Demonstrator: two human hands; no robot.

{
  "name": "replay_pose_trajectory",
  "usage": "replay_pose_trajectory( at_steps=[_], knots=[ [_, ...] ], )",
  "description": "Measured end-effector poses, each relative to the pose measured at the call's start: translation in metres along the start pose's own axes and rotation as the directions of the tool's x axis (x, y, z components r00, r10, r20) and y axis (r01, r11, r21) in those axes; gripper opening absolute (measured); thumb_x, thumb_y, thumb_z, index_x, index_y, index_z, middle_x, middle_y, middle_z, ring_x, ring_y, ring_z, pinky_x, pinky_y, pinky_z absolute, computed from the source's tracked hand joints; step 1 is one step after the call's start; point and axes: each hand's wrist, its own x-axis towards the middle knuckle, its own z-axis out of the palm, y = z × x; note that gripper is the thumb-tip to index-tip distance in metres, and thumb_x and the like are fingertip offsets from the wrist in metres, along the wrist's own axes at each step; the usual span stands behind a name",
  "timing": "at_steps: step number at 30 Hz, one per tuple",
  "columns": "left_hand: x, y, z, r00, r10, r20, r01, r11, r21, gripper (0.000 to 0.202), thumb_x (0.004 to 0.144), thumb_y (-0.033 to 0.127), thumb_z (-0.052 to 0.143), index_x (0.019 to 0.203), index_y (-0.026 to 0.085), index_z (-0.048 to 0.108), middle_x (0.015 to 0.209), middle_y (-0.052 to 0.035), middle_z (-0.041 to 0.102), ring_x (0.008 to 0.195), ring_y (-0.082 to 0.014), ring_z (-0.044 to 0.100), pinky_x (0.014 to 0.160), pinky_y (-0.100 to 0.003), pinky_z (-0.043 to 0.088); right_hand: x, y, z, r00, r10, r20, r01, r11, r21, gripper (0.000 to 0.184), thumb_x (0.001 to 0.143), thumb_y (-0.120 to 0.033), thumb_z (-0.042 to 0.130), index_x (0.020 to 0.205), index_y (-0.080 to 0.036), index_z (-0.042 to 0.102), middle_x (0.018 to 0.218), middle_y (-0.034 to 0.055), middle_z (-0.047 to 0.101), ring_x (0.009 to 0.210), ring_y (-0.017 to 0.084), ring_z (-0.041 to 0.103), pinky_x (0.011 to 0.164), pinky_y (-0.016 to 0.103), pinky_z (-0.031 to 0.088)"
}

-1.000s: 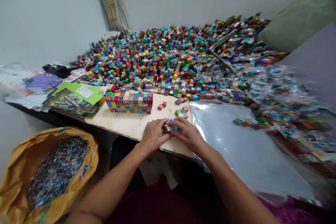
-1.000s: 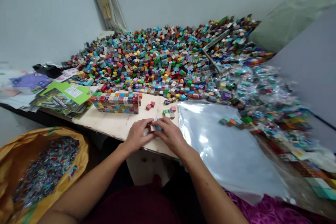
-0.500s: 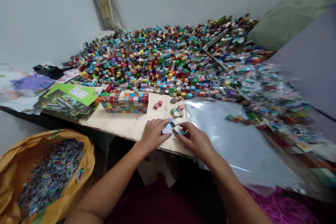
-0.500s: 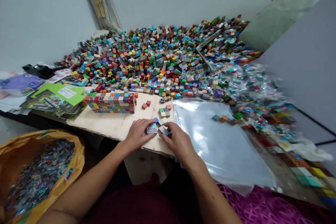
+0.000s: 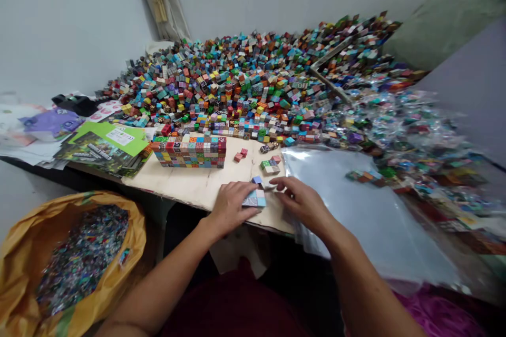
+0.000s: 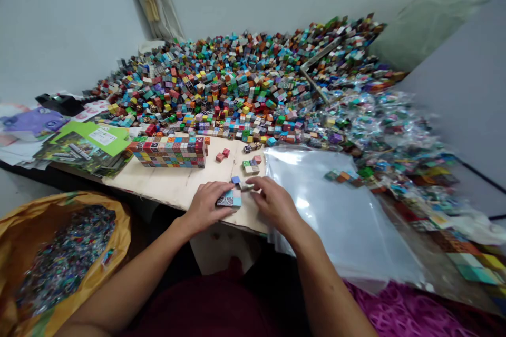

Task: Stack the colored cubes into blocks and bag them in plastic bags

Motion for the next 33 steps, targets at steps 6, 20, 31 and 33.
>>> replay_pose_trajectory(
  at_steps=[6, 20, 31, 33],
  knots=[
    [0.006, 0.007, 0.005, 1.0, 0.004, 0.001, -0.004, 1.0, 0.001, 0.044, 0.08, 0.036, 0.067, 0.12, 0.024, 0.053, 0.116, -0.005, 0.063, 0.105, -0.0237, 0.055, 0.086, -0.037, 0.04, 0.007, 0.0, 0.004, 0.999, 0.038, -0.031, -0.044, 0.97, -0.24, 0.019, 0.08, -0.02, 0.055, 0.098, -0.022, 0.061, 0.099, 0.0061, 0.061, 0.075, 0.018, 0.061, 0.064, 0.028, 0.046],
    [0.002, 0.013, 0.004, 0.999, 0.045, -0.022, -0.043, 0.993, 0.106, 0.05, 0.08, 0.046, 0.066, 0.124, 0.026, 0.053, 0.123, -0.0058, 0.061, 0.111, -0.0249, 0.053, 0.09, -0.04, 0.038, 0.008, -0.004, -0.006, 1.0, -0.014, -0.018, 0.011, 0.985, -0.17, 0.027, 0.081, -0.018, 0.052, 0.104, -0.022, 0.065, 0.1, 0.0066, 0.062, 0.079, 0.019, 0.062, 0.07, 0.03, 0.048],
    [-0.005, -0.003, 0.0, 0.996, 0.038, -0.085, -0.033, 0.998, 0.058, 0.035, 0.084, 0.039, 0.062, 0.116, 0.023, 0.06, 0.116, -0.0057, 0.064, 0.105, -0.0229, 0.055, 0.087, -0.038, 0.041, 0.037, 0.0, -0.006, 0.991, -0.094, 0.095, 0.102, 0.991, -0.084, 0.023, 0.082, -0.016, 0.054, 0.102, -0.019, 0.065, 0.098, 0.0071, 0.065, 0.091, 0.022, 0.061, 0.08, 0.033, 0.048],
    [-0.007, -0.007, -0.001, 0.992, 0.031, -0.12, -0.025, 0.998, 0.049, 0.035, 0.083, 0.038, 0.064, 0.114, 0.022, 0.061, 0.115, -0.0059, 0.065, 0.105, -0.0233, 0.055, 0.088, -0.038, 0.041, 0.063, -0.005, -0.004, 0.998, -0.061, 0.003, 0.061, 0.984, -0.167, 0.026, 0.084, -0.017, 0.054, 0.107, -0.018, 0.065, 0.101, 0.0089, 0.063, 0.092, 0.023, 0.06, 0.08, 0.033, 0.047]
  ],
)
